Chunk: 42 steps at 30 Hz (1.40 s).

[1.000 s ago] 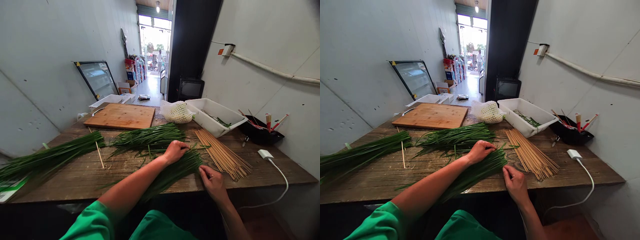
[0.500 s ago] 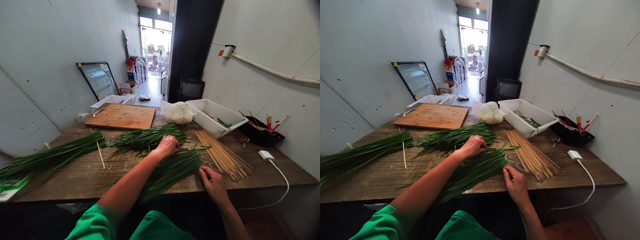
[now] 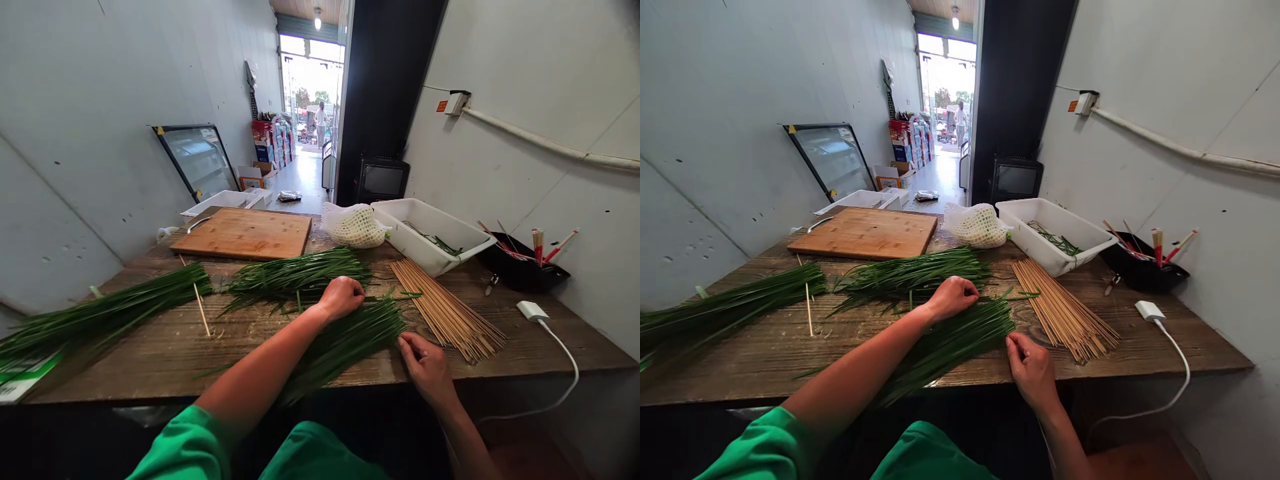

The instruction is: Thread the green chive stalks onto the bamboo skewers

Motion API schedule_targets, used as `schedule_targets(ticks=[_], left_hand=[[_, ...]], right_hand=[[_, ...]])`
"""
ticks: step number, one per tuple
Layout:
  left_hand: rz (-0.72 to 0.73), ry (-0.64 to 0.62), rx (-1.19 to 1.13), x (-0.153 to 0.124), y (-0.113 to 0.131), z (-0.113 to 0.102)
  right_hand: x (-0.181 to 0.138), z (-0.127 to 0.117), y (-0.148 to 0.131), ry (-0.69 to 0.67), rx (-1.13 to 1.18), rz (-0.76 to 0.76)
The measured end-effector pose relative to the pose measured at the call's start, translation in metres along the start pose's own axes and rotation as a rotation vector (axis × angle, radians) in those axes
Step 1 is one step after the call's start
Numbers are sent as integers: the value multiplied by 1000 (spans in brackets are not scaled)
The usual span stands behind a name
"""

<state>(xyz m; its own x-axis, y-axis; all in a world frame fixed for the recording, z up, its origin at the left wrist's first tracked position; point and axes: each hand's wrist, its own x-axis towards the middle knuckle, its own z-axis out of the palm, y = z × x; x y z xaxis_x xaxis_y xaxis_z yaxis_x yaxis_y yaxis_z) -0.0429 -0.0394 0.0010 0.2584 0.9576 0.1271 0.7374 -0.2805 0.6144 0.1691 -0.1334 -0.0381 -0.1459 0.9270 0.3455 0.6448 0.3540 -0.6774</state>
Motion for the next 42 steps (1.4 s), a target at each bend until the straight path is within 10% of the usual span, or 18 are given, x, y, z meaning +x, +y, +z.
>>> schedule_targets(ticks=[8, 42], left_hand=[[33, 53, -258, 4, -3, 6], [178, 141, -106, 0, 10, 17]], right_hand=[[0, 0, -1, -8, -3, 12], [2, 0, 0, -12, 9, -4]])
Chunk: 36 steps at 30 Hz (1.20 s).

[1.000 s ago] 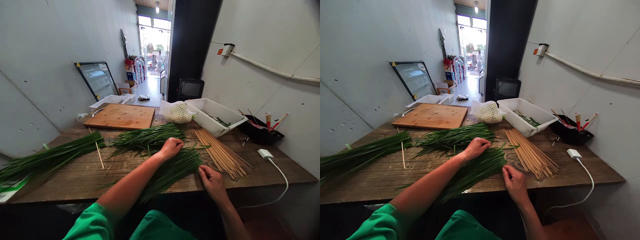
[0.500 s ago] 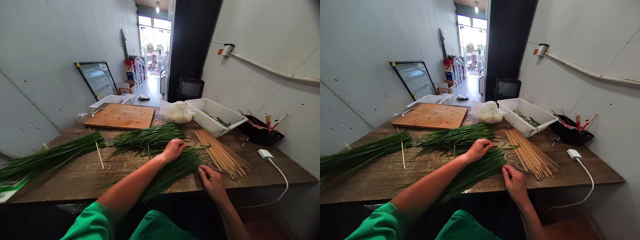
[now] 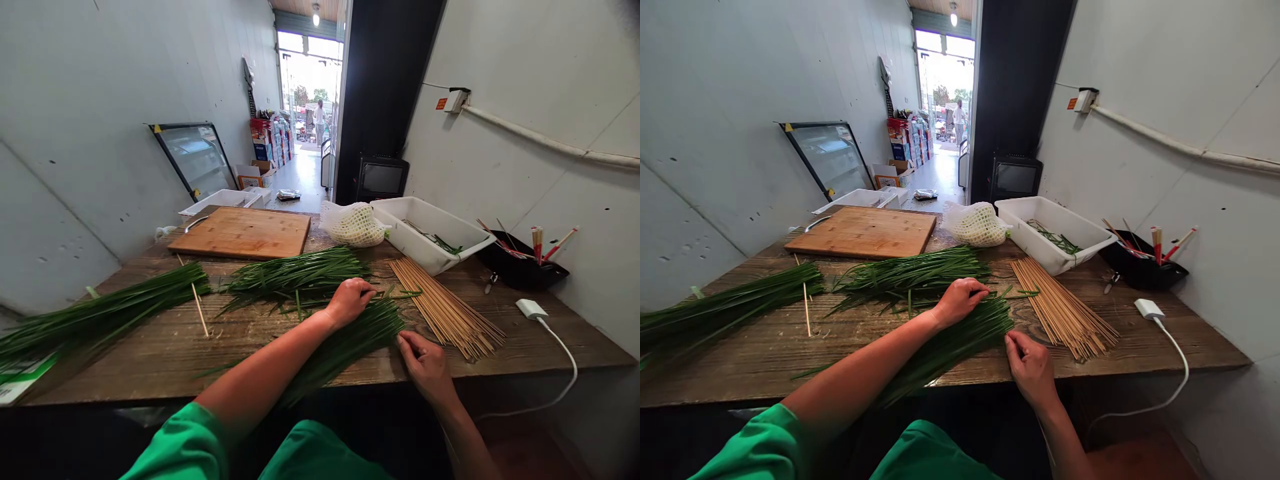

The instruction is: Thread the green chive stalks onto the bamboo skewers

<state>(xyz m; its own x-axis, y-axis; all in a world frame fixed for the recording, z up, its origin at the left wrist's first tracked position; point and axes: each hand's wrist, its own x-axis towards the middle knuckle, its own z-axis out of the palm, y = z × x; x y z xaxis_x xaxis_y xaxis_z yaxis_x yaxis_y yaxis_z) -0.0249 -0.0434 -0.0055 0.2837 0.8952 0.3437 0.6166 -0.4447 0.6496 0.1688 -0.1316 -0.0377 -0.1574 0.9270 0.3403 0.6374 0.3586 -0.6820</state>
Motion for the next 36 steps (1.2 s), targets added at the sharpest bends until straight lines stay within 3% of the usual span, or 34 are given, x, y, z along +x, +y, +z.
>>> schedule_targets(ticks=[12, 25, 29, 33, 36], left_hand=[[13, 18, 18, 0, 0, 4], [64, -60, 3, -2, 2, 4], [112, -152, -1, 1, -2, -8], [-29, 16, 174, 6, -9, -27], [6, -115, 322, 5, -11, -30]], right_hand=[[-1, 1, 2, 14, 8, -1], [0, 0, 0, 4, 8, 2], [-2, 1, 1, 6, 7, 13], [-3, 2, 3, 20, 6, 23], [-4, 1, 3, 11, 10, 30]])
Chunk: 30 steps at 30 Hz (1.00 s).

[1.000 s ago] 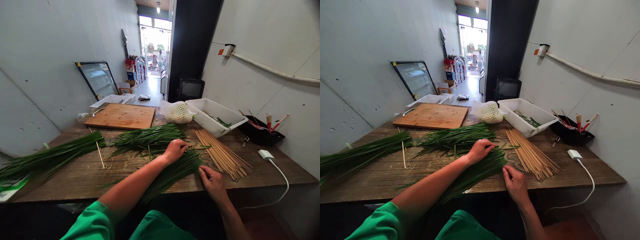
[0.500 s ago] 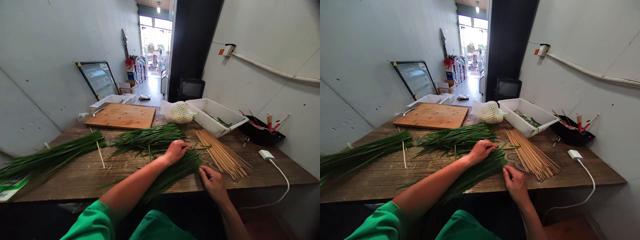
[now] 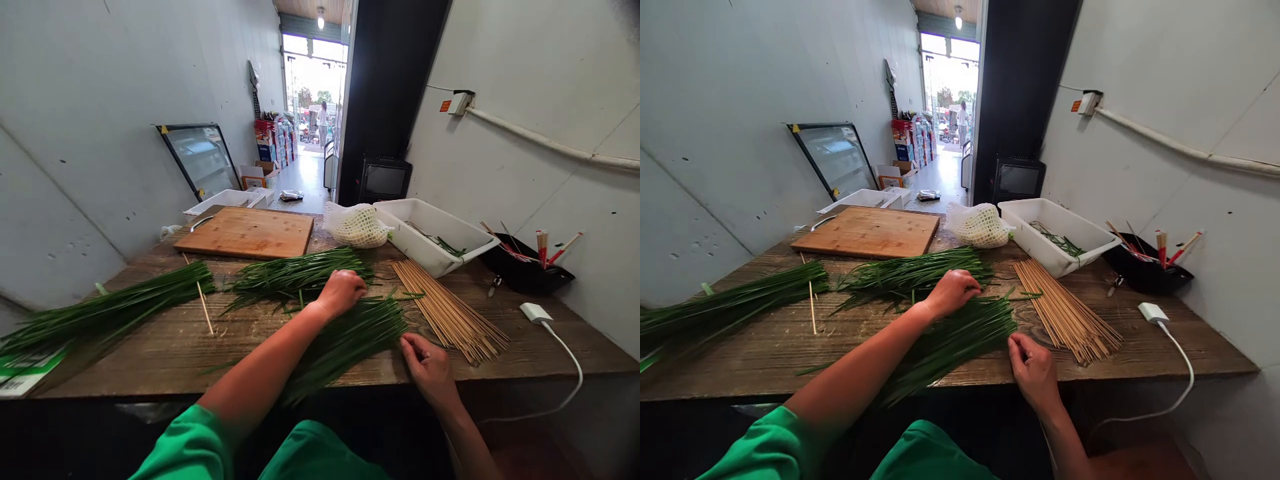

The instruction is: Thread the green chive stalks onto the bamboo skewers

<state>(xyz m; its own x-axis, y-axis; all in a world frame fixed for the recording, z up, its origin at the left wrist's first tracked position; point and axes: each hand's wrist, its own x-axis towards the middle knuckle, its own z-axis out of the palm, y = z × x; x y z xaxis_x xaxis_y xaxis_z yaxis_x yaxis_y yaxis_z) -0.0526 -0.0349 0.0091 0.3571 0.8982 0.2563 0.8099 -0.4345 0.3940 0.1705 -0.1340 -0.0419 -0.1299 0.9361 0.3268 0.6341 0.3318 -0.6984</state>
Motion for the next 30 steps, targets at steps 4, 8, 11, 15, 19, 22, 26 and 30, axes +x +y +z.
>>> schedule_targets(ticks=[4, 8, 11, 15, 19, 22, 26, 30], left_hand=[[42, -154, 130, -3, 3, 8], [-15, -169, 100, -3, 6, 12], [-21, -157, 69, -3, 8, 12], [-16, -54, 20, -4, 10, 12], [-42, 28, -123, -3, 12, 11], [-60, 19, -269, -1, 13, 11], [-60, -32, -364, -1, 14, 15], [-54, -31, -374, -1, 15, 20]], right_hand=[[0, 0, 0, 0, 7, 2], [1, 0, 0, -7, 13, -2], [2, 1, 2, -4, -5, -7], [2, 1, 2, 0, -15, -17], [2, 0, 0, 1, -22, -15], [2, -1, -3, -3, -4, -9], [2, -3, -5, -13, -7, -13], [2, -2, -5, 1, 2, -19]])
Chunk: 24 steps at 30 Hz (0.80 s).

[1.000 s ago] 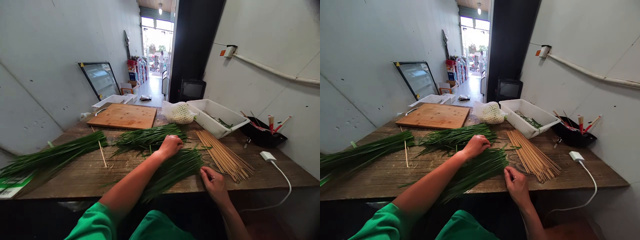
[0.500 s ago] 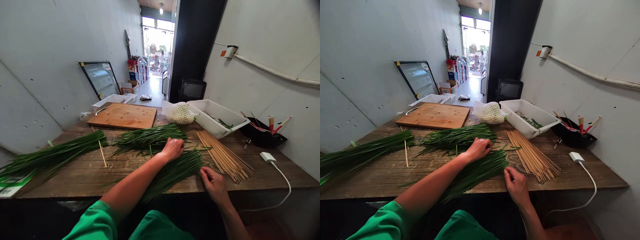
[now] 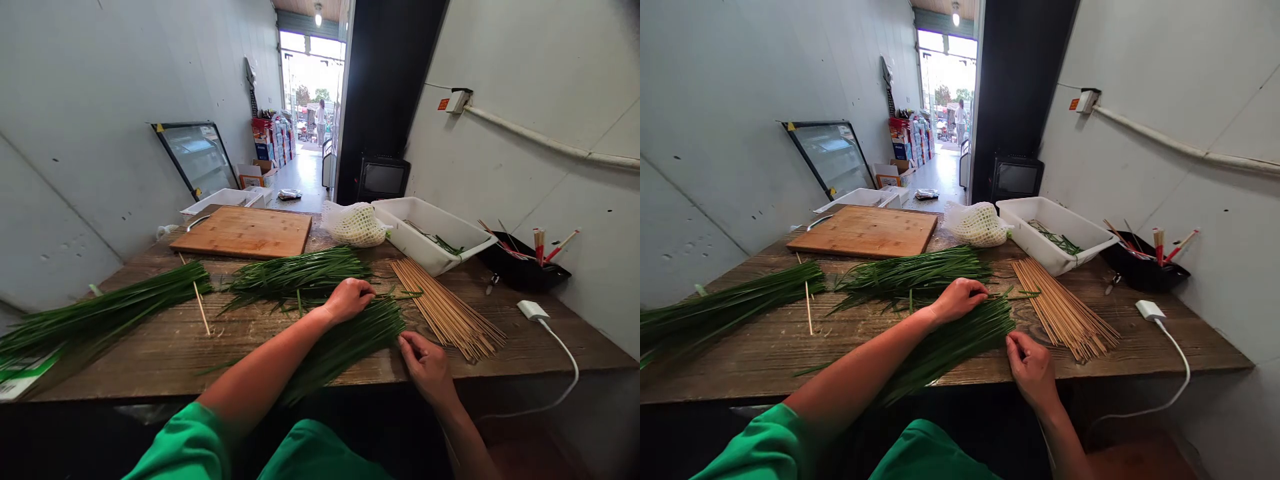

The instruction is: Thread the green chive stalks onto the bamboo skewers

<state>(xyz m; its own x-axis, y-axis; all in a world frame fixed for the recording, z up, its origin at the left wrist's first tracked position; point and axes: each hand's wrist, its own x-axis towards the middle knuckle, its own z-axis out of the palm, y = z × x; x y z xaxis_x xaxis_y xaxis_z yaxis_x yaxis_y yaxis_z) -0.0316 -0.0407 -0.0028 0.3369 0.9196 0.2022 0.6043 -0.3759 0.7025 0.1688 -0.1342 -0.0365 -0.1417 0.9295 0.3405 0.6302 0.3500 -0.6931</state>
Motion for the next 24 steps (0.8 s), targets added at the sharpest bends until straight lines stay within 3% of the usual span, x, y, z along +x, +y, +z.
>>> schedule_targets(ticks=[8, 24], left_hand=[[4, 64, 6, -3, 5, 1], [65, 28, -6, -4, 5, 3]], right_hand=[[0, 2, 3, -3, 6, 2], [2, 0, -1, -6, -22, -20]])
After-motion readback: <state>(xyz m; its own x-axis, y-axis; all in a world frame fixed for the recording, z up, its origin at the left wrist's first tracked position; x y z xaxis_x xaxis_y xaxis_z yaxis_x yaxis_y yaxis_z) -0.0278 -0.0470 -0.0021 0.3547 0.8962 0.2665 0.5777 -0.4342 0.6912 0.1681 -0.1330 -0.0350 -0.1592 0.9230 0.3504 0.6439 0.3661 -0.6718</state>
